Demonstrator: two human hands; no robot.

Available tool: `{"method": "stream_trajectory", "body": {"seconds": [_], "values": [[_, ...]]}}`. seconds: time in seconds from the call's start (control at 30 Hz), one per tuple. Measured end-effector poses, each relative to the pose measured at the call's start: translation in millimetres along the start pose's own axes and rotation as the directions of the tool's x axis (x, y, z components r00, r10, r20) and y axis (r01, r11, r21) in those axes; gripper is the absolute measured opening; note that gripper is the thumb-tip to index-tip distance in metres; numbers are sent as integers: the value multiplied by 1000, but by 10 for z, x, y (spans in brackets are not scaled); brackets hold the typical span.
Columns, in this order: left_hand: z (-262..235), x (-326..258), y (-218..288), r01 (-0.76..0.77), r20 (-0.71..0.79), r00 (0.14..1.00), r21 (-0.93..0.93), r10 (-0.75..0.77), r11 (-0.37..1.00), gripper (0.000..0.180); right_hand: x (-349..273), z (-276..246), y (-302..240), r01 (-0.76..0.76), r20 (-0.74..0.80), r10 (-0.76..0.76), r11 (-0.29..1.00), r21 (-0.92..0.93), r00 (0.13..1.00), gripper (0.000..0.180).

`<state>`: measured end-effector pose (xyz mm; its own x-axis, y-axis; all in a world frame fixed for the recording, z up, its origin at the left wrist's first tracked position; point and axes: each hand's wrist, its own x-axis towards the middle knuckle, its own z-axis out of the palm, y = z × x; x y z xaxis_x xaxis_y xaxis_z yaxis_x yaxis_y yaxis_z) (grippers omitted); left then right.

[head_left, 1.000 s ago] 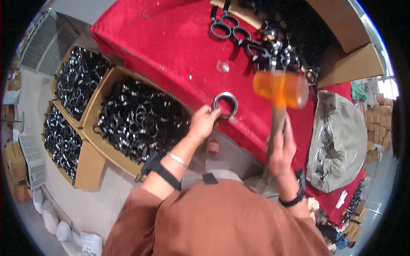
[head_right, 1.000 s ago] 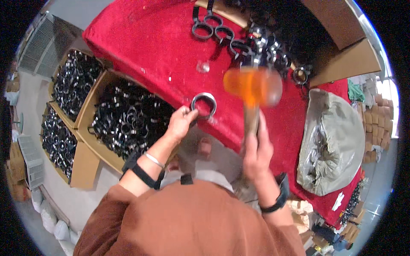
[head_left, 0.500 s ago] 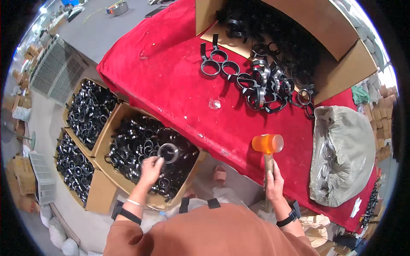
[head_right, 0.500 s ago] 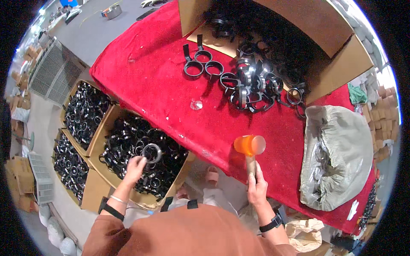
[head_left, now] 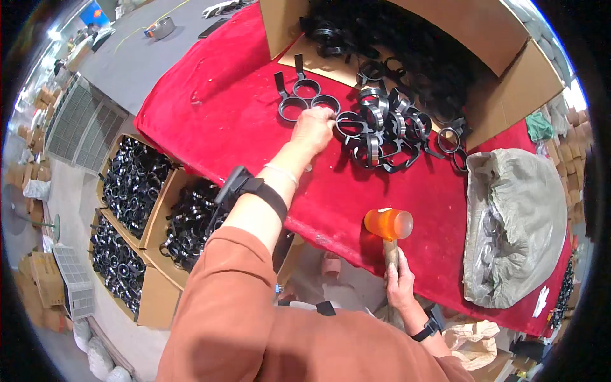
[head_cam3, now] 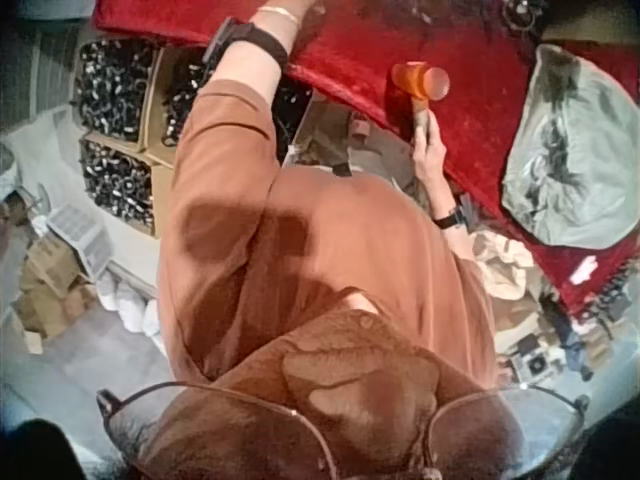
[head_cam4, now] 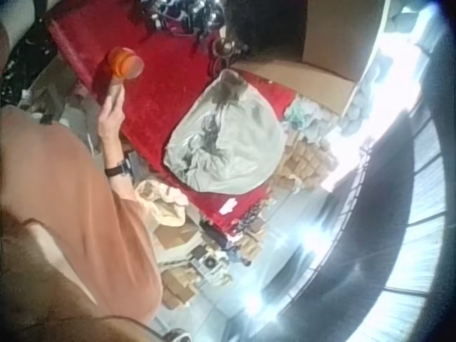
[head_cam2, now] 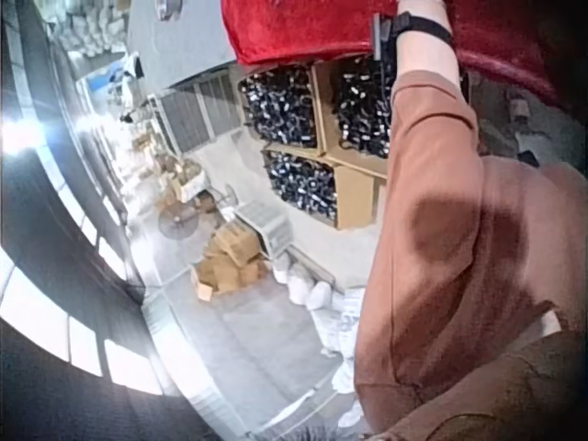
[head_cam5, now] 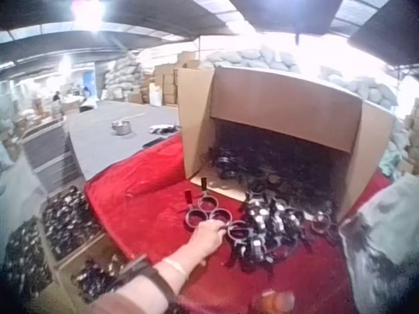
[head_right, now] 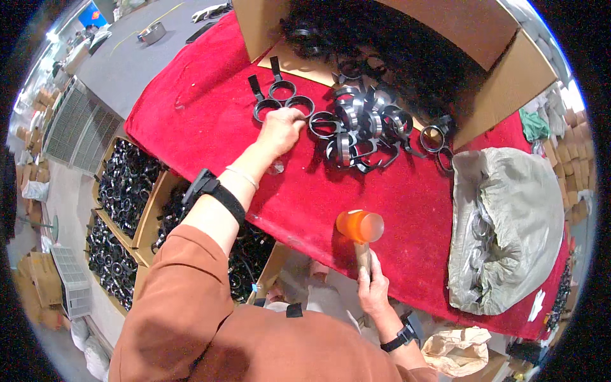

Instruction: Assembling metal rings onto plastic components using a rubber mallet at a workstation.

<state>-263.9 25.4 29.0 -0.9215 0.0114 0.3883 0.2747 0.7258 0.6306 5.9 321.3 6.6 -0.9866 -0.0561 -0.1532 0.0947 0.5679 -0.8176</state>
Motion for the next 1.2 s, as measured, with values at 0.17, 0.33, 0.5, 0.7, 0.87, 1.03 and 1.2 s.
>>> {"method": "stream_trajectory", "body": {"seconds": [0.17, 0.33, 0.5, 0.7, 0.87, 1.03, 1.2], "values": [[-402, -524, 277, 527, 264, 797, -744, -543, 411, 17, 5, -38, 48, -80, -1, 80, 996, 36, 997, 46], [-523, -2164, 109, 388, 421, 666, -900, -615, -196, 9, 48, 0, -182, -144, -7, 149, 967, 208, 989, 42], [-335, -3111, 30, 262, 573, 578, -805, -581, -533, 16, 133, 182, -777, -96, 108, 75, 973, 211, 991, 45], [-210, -3072, -102, 314, 635, 569, -755, -522, -576, 19, 214, 690, -815, 179, 173, -174, 984, -12, 969, 45], [-417, -2807, -22, 590, 343, 671, -784, -657, 194, 27, 81, 707, -967, 227, 176, -218, 973, -37, 960, 44], [-328, -2488, -58, 716, 267, 683, -430, -680, 550, 42, 26, 699, -834, 77, 183, -82, 996, 33, 980, 46], [-382, -2461, 87, 737, 425, 631, -589, -649, 330, 31, -94, 420, -1004, 111, 75, -119, 989, 102, 990, 51]]}}
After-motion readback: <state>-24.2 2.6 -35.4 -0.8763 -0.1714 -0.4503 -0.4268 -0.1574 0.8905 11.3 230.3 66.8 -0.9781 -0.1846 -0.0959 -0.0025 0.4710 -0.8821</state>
